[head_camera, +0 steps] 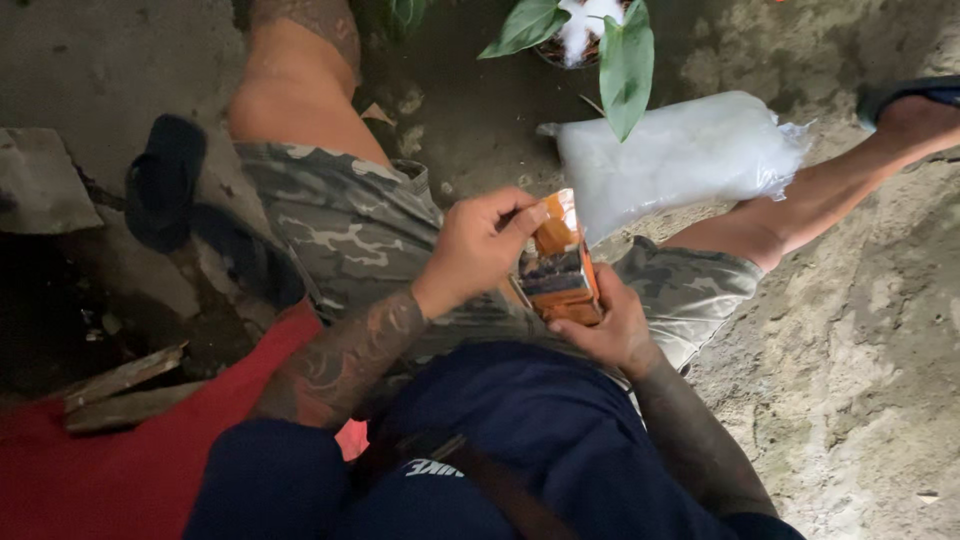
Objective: The person sits on the floor and wraps a potted plant with bubble wrap and orange packing tape. They secure the bubble wrap around the pot and leaves, then repeatedly apply tape to hold the wrapping in place.
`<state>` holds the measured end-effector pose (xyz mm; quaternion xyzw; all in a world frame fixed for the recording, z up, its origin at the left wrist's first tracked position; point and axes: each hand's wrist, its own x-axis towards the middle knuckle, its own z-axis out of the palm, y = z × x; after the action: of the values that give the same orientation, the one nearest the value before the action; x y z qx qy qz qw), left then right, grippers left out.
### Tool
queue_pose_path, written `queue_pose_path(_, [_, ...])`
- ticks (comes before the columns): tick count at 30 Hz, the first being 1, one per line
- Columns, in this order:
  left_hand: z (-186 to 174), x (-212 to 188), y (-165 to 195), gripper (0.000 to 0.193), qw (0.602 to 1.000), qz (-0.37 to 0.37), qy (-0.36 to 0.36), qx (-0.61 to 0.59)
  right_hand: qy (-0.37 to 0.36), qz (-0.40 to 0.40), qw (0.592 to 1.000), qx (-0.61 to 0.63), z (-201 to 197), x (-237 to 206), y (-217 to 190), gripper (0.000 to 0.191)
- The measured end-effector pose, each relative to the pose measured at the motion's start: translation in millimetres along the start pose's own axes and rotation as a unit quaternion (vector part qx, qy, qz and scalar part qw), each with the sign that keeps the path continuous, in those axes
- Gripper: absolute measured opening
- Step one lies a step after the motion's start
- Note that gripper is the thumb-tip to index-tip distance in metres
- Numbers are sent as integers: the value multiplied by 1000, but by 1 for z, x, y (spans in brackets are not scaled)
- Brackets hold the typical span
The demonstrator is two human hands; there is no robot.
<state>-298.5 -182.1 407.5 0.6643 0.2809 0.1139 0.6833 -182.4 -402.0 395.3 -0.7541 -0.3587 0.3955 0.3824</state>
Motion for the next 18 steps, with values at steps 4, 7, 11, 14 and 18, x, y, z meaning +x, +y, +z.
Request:
queue_pose_path(4, [-15,7,20,19,992,81,91,24,-16,79,997,17,3,7,4,53])
queue_pose_path(7, [-43,18,28,16,978,180,81,66,-19,117,982,147,7,12,4,57])
queue_pose_path(11, [-61,20,33,14,922,288,89,243,3,78,997,-4,9,19,-1,57])
queue_pose_path(14, [-60,18,36,19,944,254,99,187,14,93,995,-22,11,28,-6,56])
queue_pose_path(18, [-64,15,36,23,875,296,176,339,23,82,996,-25,19,40,-14,60])
